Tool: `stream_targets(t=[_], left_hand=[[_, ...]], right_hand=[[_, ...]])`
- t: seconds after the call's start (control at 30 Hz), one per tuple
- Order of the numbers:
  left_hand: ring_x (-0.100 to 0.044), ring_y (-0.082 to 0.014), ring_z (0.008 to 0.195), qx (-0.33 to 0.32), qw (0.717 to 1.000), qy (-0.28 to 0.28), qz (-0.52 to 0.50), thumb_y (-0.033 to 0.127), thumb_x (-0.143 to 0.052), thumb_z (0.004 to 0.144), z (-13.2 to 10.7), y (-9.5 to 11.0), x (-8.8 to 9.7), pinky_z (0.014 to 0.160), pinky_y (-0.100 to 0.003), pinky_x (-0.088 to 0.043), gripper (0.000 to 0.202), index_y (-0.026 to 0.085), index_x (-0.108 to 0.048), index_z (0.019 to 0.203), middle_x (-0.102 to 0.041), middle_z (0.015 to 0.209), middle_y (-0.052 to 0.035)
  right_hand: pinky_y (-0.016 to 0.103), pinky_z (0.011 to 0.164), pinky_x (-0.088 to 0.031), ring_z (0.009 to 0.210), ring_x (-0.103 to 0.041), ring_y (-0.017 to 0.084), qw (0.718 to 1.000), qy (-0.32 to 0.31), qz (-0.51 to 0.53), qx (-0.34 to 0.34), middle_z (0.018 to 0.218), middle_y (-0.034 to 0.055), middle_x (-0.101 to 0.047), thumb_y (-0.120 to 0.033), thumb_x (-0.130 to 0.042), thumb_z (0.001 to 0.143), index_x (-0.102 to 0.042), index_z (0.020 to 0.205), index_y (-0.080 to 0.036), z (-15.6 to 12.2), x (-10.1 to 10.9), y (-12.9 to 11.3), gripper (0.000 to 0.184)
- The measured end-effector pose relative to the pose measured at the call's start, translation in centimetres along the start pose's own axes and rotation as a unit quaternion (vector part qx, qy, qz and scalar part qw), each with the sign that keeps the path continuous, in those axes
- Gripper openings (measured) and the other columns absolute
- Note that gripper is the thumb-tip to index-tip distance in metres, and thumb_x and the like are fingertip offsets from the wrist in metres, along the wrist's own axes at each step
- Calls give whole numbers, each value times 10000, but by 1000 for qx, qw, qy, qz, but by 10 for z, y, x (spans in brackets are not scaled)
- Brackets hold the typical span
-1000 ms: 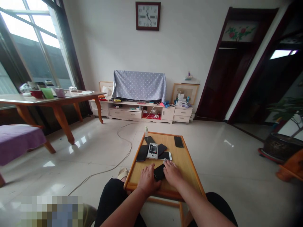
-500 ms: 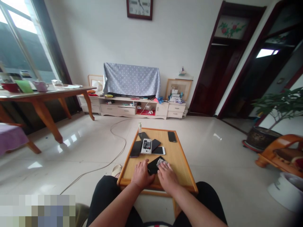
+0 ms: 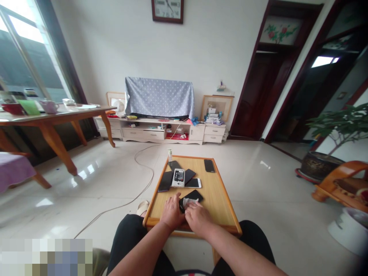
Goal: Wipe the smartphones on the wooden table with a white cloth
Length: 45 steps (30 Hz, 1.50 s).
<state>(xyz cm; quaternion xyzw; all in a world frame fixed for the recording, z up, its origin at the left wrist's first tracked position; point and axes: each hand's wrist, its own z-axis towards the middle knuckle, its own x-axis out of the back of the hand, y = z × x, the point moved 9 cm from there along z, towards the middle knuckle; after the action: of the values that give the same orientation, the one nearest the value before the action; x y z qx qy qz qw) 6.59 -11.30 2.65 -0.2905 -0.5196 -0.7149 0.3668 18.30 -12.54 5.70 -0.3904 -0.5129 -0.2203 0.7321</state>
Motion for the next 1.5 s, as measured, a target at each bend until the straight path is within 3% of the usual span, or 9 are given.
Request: stream_targets(t=[0.1,0.2,0.4,0.53,0.73,0.93,1.13,1.3,1.5], left_hand=[[-586,-284,1122,0,1000,-3,0,264,-612,753,1,1,1,986,-427,-428,692,172,-377,1397,-657,1190,-124],[-594,-287,1123,1,1000,-3,1,283,-605,767,0,3,1,988,-430,-432,704,165,-352,1413,-657,1195,-133],[-555,-313,1206,13,1000,-4,14,359,-667,685,0,3,0,1073,-459,-394,827,156,-349,1420,-612,1279,-142],[-556,-305,1211,13,1000,-4,20,341,-658,679,0,3,-1,1075,-447,-387,788,169,-389,1400,-602,1298,-136],[-570,-291,1171,19,1000,-1,8,343,-647,713,-2,3,3,1034,-429,-411,739,174,-405,1390,-641,1225,-124],[-603,-281,1136,14,1000,5,4,273,-568,779,-2,4,7,1015,-445,-438,703,149,-368,1441,-664,1220,-149],[-592,-328,1180,14,1000,4,1,380,-653,685,0,4,2,1062,-485,-423,850,149,-373,1454,-649,1244,-168],[-582,-314,1191,33,999,1,20,296,-625,638,-2,2,2,1074,-466,-417,837,176,-410,1438,-643,1246,-137],[-585,-333,1203,25,1000,10,4,348,-623,694,-6,5,8,1063,-484,-442,773,174,-443,1426,-645,1254,-163]], right_hand=[[337,1188,-277,1239,-587,179,1000,-3,5,23,1268,94,-698,-199,-317,1006,-718,1129,-171,2,-4,-19,420],[310,1190,-265,1296,-545,176,1000,-8,8,25,1320,91,-671,-206,-346,993,-682,1225,-168,14,-5,-19,410],[403,1204,-252,1396,-454,228,996,14,-14,-87,1464,112,-559,-241,-305,991,-607,1369,-143,38,8,38,493],[458,1215,-223,1436,-402,260,989,23,-28,-146,1518,140,-491,-262,-272,998,-537,1439,-112,23,7,63,536],[444,1235,-201,1448,-391,267,994,10,5,-106,1518,107,-497,-311,-298,1016,-531,1453,-144,-15,-16,23,523],[386,1224,-244,1378,-487,227,999,11,30,-38,1415,113,-605,-242,-292,1008,-638,1337,-147,7,-11,-11,487],[422,1214,-262,1411,-448,246,996,29,1,-89,1468,109,-555,-247,-289,1003,-600,1387,-148,36,3,26,504],[455,1212,-263,1436,-415,264,985,41,-23,-164,1501,113,-513,-277,-298,994,-554,1436,-153,19,5,64,526],[465,1215,-268,1430,-421,292,990,26,-16,-138,1496,110,-512,-276,-327,974,-576,1421,-152,-10,-11,38,526]])
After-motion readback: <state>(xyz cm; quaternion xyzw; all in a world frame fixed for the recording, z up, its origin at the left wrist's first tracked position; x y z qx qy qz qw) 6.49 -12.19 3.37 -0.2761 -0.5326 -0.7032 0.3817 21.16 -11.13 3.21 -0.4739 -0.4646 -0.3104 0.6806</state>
